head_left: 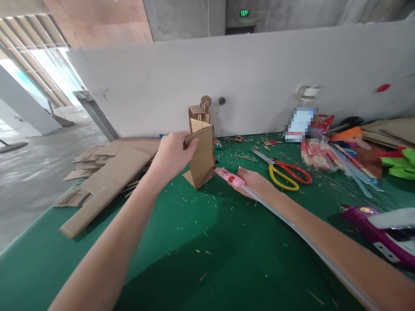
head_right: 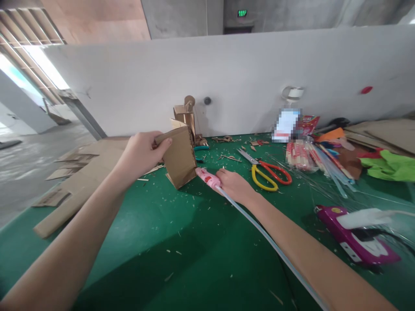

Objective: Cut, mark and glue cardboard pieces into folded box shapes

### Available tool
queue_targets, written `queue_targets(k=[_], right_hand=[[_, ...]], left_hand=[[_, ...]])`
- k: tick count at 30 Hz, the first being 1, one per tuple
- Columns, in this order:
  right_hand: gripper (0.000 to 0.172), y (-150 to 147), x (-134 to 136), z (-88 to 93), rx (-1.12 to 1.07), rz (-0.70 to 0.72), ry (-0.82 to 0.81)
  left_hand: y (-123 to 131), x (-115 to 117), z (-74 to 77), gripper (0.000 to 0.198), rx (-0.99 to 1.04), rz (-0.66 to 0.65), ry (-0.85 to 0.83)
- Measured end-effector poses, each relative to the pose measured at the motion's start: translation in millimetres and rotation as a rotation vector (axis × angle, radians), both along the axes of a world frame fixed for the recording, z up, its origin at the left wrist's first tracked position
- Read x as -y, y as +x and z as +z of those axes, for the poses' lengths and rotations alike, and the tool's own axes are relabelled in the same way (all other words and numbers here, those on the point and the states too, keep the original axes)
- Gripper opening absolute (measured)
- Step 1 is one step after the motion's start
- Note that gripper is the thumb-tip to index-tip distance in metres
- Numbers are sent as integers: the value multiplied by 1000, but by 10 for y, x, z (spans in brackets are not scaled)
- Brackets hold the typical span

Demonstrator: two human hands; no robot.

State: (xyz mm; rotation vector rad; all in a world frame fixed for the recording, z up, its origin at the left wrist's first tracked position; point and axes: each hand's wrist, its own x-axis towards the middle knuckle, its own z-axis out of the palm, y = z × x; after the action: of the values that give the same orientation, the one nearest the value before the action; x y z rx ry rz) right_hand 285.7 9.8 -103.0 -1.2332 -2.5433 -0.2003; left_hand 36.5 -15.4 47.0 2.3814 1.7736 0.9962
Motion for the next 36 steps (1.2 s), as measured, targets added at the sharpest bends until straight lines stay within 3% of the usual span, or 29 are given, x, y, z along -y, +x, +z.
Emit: queue_targets(k=[5, 10, 16, 36], right_hand=[[31, -15, 50, 96, -3, 0, -63], [31, 11, 31, 77, 29, 86, -35], [37, -35, 86, 175, 1, 25, -105], [34, -57, 157, 343, -5, 74, -187]], left_hand=[[5, 1, -1, 28, -8, 5, 0], [14, 12, 2, 26, 4, 9, -5], [11, 5, -8, 24, 27, -11, -19], [23, 17, -10, 25, 27, -4, -9]])
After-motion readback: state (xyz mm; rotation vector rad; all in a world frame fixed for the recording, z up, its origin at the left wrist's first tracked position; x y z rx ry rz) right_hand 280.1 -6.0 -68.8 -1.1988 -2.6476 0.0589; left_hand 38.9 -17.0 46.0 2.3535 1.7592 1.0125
